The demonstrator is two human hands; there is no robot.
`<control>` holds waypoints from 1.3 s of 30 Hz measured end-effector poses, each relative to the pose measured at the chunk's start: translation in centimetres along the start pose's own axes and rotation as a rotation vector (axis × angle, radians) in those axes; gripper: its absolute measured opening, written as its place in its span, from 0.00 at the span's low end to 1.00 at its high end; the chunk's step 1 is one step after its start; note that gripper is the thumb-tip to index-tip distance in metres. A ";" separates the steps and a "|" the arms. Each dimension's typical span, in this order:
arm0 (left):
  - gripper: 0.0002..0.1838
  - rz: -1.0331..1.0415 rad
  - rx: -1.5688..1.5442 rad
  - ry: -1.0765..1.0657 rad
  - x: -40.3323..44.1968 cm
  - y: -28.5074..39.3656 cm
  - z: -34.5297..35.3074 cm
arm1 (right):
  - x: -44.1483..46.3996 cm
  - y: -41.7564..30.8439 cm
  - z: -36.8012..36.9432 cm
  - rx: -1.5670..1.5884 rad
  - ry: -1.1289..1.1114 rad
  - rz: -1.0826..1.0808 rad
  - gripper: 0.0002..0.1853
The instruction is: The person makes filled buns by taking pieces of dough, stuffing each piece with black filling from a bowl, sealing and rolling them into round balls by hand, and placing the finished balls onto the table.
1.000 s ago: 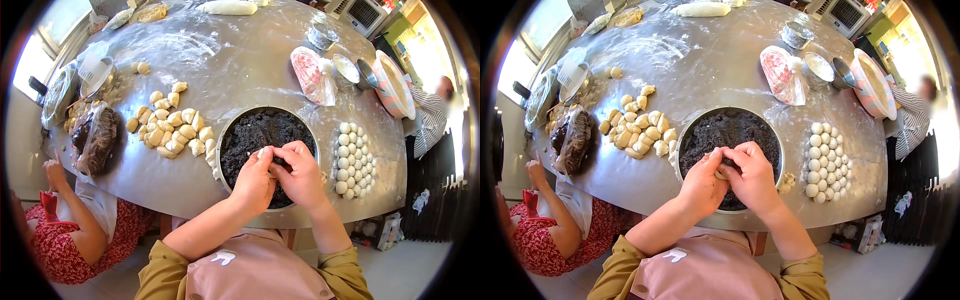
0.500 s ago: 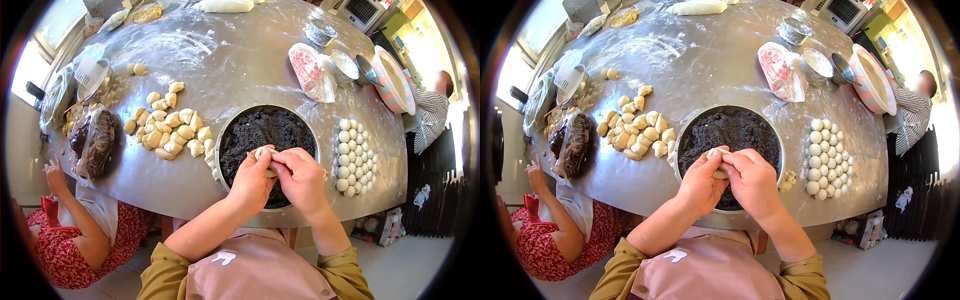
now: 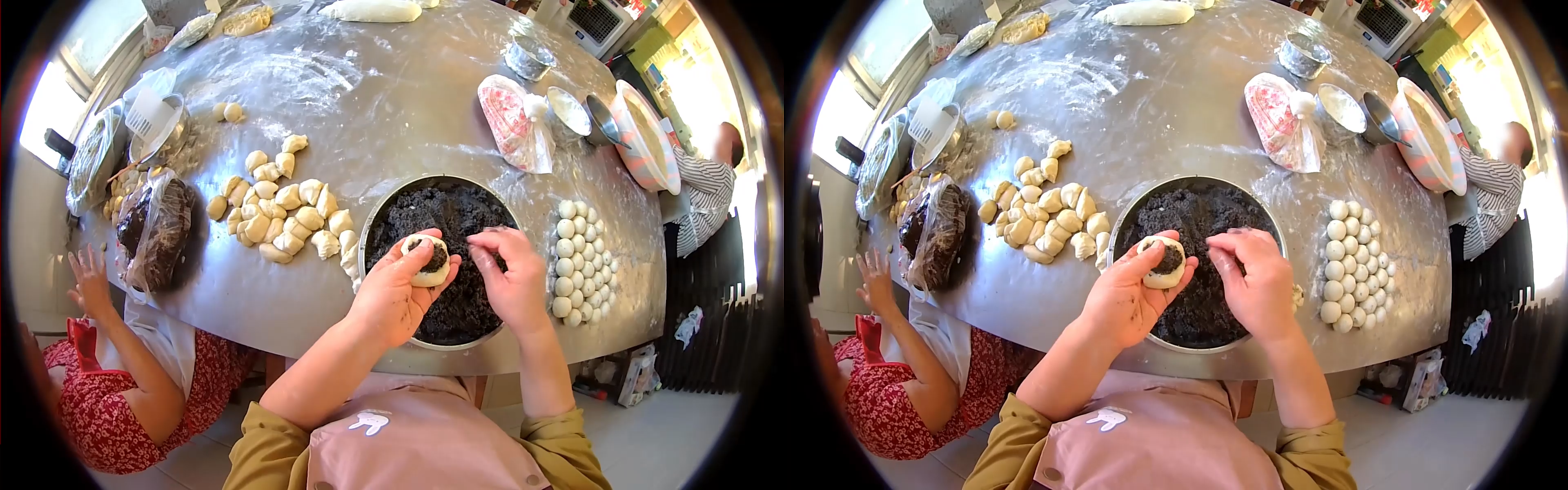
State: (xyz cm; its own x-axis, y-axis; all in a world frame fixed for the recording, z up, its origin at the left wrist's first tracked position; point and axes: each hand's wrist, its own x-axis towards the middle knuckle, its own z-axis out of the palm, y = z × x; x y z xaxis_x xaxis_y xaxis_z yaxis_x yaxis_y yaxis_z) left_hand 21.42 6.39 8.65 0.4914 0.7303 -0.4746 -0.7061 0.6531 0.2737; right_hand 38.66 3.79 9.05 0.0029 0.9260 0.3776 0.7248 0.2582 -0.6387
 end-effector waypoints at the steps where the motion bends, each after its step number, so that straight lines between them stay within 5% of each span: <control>1: 0.14 -0.007 0.011 0.008 -0.2 0.0 0.2 | 0.0 -0.3 -0.2 0.038 -0.012 0.063 0.10; 3: 0.13 -0.043 0.008 -0.010 -0.4 0.2 0.7 | 0.5 -0.7 -0.8 0.037 -0.091 -0.013 0.13; 7: 0.11 -0.161 -0.016 -0.122 -0.5 0.2 0.0 | 0.0 -1.5 0.5 -0.059 -0.162 -0.218 0.41; 20: 0.16 -0.124 0.278 -0.038 -0.5 -1.0 -0.4 | -0.8 -2.3 3.6 0.022 0.029 -0.232 0.21; 23: 0.17 -0.156 0.184 -0.156 -0.9 -1.0 0.1 | -0.8 -1.8 3.6 0.176 0.060 -0.205 0.17; 26: 0.16 -0.247 -0.232 -0.331 -0.8 -0.5 0.6 | -1.0 -1.3 3.8 0.349 0.115 -0.141 0.13; 28: 0.17 -0.215 -0.094 -0.227 -1.2 -0.6 1.4 | -1.2 -1.5 4.1 0.382 0.155 -0.123 0.11; 34: 0.11 -0.027 0.207 -0.190 0.5 -2.5 -1.1 | -1.2 -3.9 4.8 -0.049 0.307 -0.137 0.10; 39: 0.16 0.048 0.217 -0.085 -1.2 -3.0 1.6 | -0.8 -3.0 4.5 0.330 0.336 0.054 0.13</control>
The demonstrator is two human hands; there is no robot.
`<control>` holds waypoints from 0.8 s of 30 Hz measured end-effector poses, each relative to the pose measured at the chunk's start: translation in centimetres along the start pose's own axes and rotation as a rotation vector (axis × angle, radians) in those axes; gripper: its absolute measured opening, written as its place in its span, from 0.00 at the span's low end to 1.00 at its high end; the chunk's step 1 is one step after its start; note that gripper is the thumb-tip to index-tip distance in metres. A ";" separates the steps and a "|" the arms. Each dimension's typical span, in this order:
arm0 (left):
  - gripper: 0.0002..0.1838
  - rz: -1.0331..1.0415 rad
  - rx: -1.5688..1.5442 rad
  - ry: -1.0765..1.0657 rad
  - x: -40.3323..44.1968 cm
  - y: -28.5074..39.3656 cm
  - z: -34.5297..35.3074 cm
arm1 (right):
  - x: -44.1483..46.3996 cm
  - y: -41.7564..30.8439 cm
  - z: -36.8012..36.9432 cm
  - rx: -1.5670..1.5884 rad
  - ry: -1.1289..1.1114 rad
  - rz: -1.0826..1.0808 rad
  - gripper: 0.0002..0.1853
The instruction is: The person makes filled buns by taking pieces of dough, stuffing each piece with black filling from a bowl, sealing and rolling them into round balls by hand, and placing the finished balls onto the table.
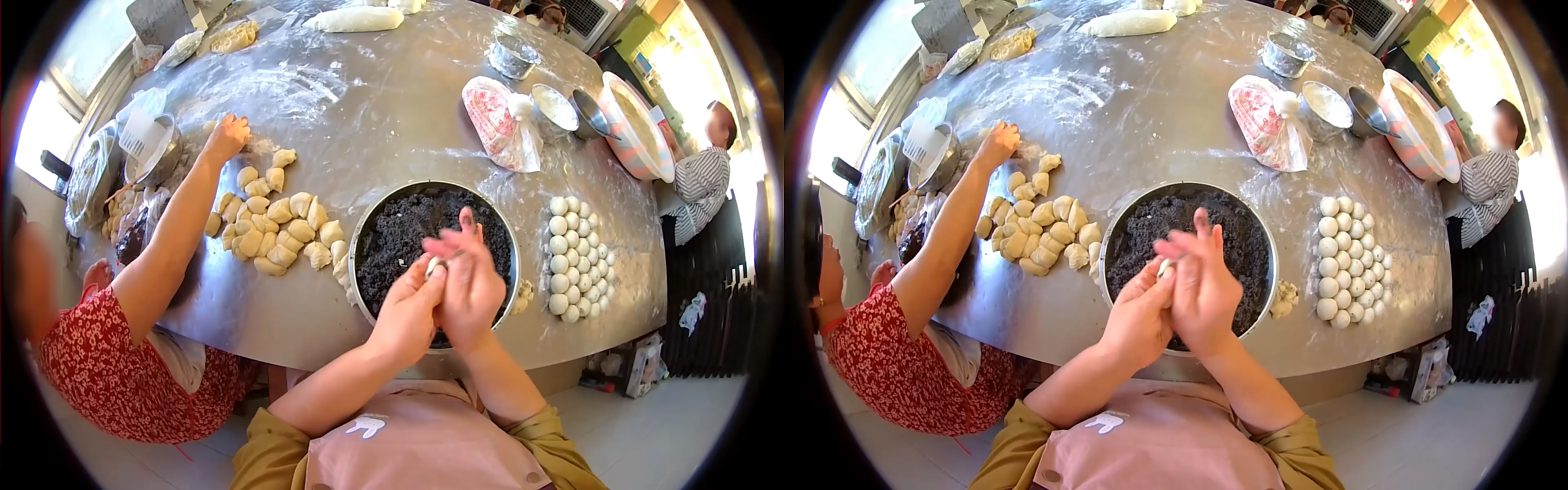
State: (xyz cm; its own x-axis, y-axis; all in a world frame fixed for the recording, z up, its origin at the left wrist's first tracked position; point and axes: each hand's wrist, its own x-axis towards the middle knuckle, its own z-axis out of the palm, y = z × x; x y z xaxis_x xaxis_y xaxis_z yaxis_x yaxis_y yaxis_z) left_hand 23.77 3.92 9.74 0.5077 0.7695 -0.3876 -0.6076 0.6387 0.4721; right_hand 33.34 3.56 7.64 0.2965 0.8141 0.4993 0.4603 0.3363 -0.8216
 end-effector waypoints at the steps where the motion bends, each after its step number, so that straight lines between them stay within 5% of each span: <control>1: 0.17 0.080 0.000 -0.030 -0.1 -0.4 0.1 | 0.3 -0.2 -0.1 0.167 0.058 0.149 0.16; 3: 0.21 0.238 0.000 -0.096 -0.1 -1.4 0.1 | 1.0 -0.8 -0.4 0.416 0.121 0.409 0.22; 4: 0.21 0.405 0.348 -0.183 0.0 -1.3 -0.4 | 1.1 -1.3 -0.5 0.488 0.080 0.423 0.25; 6: 0.18 0.615 0.596 -0.196 0.6 -1.2 -1.7 | 1.0 -2.0 -0.6 0.636 -0.008 0.452 0.31; 7: 0.17 0.720 0.721 -0.199 0.7 -1.0 -2.0 | 0.7 -1.7 -0.5 0.562 -0.129 0.272 0.39; 9: 0.14 0.825 0.759 -0.085 0.4 -0.4 -1.5 | 0.1 -3.4 0.3 0.723 -0.147 0.380 0.45; 13: 0.22 1.074 1.181 -0.077 0.7 0.3 -1.6 | -0.3 -3.0 -0.5 0.588 -0.308 0.330 0.46; 17: 0.39 1.032 1.051 -0.300 1.6 0.4 -2.2 | -0.3 -2.9 -0.6 0.490 -0.180 0.550 0.18; 19: 0.55 0.770 1.088 -0.244 0.2 0.6 -2.2 | 0.0 -2.7 -0.7 0.398 -0.159 0.422 0.14; 24: 0.60 0.431 0.443 -0.581 1.0 0.8 -3.3 | 0.4 -2.3 -1.2 -0.044 -0.217 0.055 0.14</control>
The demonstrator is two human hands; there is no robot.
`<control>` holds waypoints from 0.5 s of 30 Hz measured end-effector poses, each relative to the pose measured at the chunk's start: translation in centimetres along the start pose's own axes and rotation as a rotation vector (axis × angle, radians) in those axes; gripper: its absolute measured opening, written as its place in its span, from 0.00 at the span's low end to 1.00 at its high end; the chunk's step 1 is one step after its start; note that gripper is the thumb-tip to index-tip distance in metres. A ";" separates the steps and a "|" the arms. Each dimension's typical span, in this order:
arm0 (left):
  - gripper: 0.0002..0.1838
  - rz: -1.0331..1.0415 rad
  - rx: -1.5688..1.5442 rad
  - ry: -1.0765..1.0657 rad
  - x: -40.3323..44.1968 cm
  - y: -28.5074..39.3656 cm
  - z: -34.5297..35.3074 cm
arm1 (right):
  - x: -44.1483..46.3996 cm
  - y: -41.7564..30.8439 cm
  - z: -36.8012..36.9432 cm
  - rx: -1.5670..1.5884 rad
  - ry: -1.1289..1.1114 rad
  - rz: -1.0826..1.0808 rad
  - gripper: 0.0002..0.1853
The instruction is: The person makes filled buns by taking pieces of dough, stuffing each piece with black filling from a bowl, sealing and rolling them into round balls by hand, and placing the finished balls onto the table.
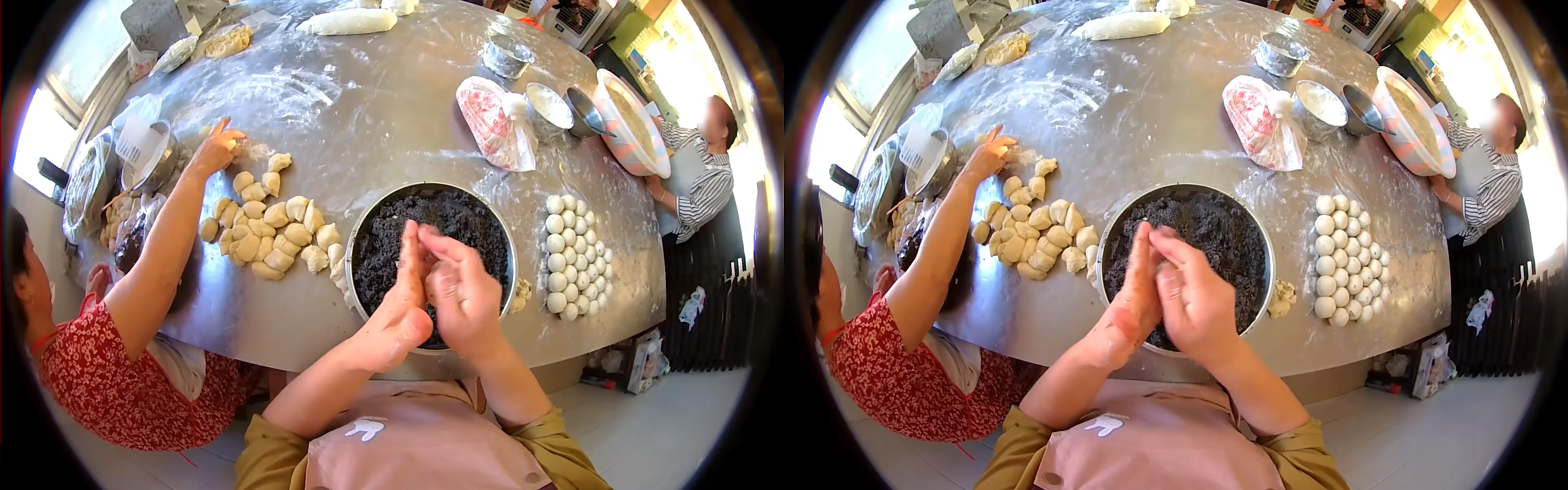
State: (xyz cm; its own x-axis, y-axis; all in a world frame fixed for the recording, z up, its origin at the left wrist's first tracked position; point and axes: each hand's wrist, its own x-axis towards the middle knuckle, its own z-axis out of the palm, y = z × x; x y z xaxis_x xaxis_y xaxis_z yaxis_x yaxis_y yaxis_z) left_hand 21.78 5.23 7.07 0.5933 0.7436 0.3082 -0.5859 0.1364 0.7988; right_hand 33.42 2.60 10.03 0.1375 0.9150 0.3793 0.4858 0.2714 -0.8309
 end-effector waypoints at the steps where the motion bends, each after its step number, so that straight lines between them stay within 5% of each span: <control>1: 0.61 -0.040 -0.074 0.009 0.3 0.3 0.5 | 0.1 0.1 0.2 -0.092 -0.001 -0.099 0.17; 6: 0.63 -0.208 0.365 -0.168 0.1 1.9 0.1 | 0.1 0.9 -1.8 -0.133 -0.178 -0.068 0.49; 7: 0.63 -0.006 0.585 -0.165 0.5 1.6 0.9 | -0.1 1.2 -1.8 -0.125 -0.246 -0.064 0.50; 9: 0.59 -0.045 0.816 -0.262 0.2 2.5 1.9 | 0.0 1.0 -1.6 -0.218 -0.233 -0.077 0.45; 12: 0.52 0.158 0.703 -0.149 -1.5 0.5 2.5 | 1.6 2.9 -2.0 -0.138 -0.177 0.159 0.39; 15: 0.47 -0.004 0.824 -0.097 -1.1 0.8 2.7 | 1.0 2.1 -1.3 -0.146 -0.196 0.057 0.41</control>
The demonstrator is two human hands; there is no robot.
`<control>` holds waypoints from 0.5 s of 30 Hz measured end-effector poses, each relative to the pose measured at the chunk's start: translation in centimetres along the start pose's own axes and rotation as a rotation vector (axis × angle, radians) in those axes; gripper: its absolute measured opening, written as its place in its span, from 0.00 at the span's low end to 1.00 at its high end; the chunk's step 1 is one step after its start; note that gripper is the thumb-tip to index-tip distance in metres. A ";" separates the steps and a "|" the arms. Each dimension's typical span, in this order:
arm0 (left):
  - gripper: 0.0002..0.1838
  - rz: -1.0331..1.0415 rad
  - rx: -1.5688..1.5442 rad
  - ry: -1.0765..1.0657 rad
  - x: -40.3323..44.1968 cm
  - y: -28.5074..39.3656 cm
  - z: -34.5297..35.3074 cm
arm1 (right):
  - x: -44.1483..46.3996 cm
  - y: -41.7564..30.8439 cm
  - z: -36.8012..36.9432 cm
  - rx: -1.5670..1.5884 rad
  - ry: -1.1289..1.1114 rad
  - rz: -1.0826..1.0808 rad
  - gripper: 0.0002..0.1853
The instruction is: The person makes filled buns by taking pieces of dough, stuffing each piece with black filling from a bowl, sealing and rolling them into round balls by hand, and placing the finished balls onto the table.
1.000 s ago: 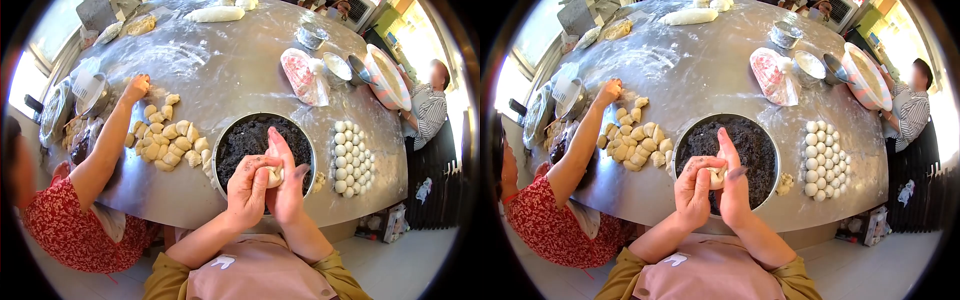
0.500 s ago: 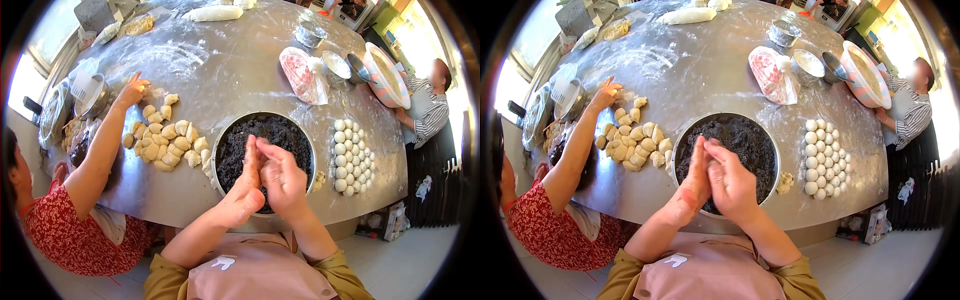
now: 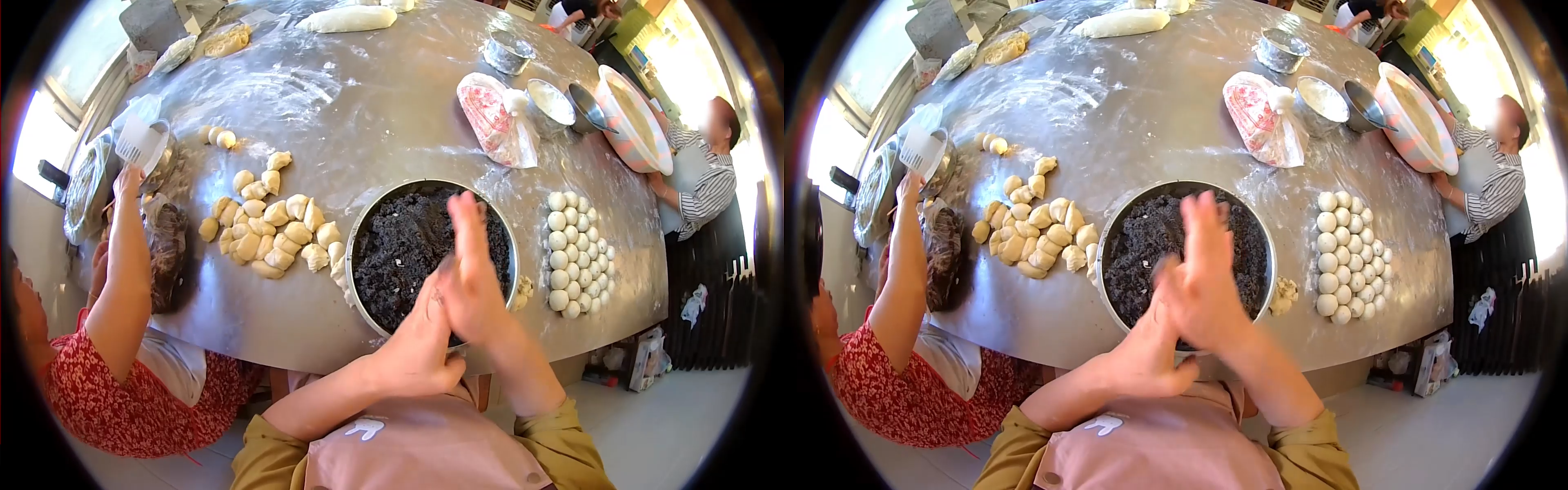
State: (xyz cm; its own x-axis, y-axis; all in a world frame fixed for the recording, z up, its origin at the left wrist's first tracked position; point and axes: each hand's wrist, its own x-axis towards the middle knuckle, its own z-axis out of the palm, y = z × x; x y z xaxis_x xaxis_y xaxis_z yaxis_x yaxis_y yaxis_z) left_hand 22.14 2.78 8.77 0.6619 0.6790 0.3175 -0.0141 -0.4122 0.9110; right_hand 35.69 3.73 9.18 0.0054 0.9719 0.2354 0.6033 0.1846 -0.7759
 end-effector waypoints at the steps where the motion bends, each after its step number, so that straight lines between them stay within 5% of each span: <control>1: 0.46 0.022 0.054 -0.069 0.5 -0.3 -0.6 | -0.8 -1.4 0.3 0.034 -0.016 -0.096 0.42; 2: 0.45 -0.229 -0.379 0.083 0.8 0.1 -0.4 | -1.2 -2.5 0.4 0.009 -0.012 -0.185 0.42; 4: 0.43 -0.005 0.077 -0.011 0.7 -0.2 -0.7 | -0.6 -1.7 0.8 0.095 -0.048 -0.053 0.40; 6: 0.42 -0.032 0.077 0.067 0.4 0.4 0.5 | 1.0 0.2 0.6 0.267 0.086 0.194 0.38; 8: 0.42 -0.018 0.125 0.098 0.7 0.3 0.5 | 0.9 -0.8 0.4 0.411 0.102 0.222 0.36; 10: 0.42 0.008 0.205 0.062 1.2 -0.2 -0.3 | -1.1 -2.5 1.0 0.493 0.028 0.005 0.36; 12: 0.25 -0.240 0.017 0.154 1.3 -0.3 -0.8 | -1.8 -2.6 0.7 0.465 -0.006 0.023 0.37; 14: 0.16 -0.136 0.239 0.210 1.1 -1.6 -1.3 | -1.9 -2.5 0.7 0.526 -0.026 0.122 0.37; 15: 0.13 -0.140 0.217 0.243 1.0 -1.8 -1.5 | -1.7 -2.1 0.5 0.218 0.069 -0.068 0.27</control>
State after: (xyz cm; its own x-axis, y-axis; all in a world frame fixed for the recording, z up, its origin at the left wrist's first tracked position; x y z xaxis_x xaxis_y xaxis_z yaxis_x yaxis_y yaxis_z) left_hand 21.70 5.11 7.82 0.4480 0.8522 0.2702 0.2416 -0.4064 0.8812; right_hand 34.03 1.77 10.18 0.0292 0.9451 0.3254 0.4177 0.2842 -0.8630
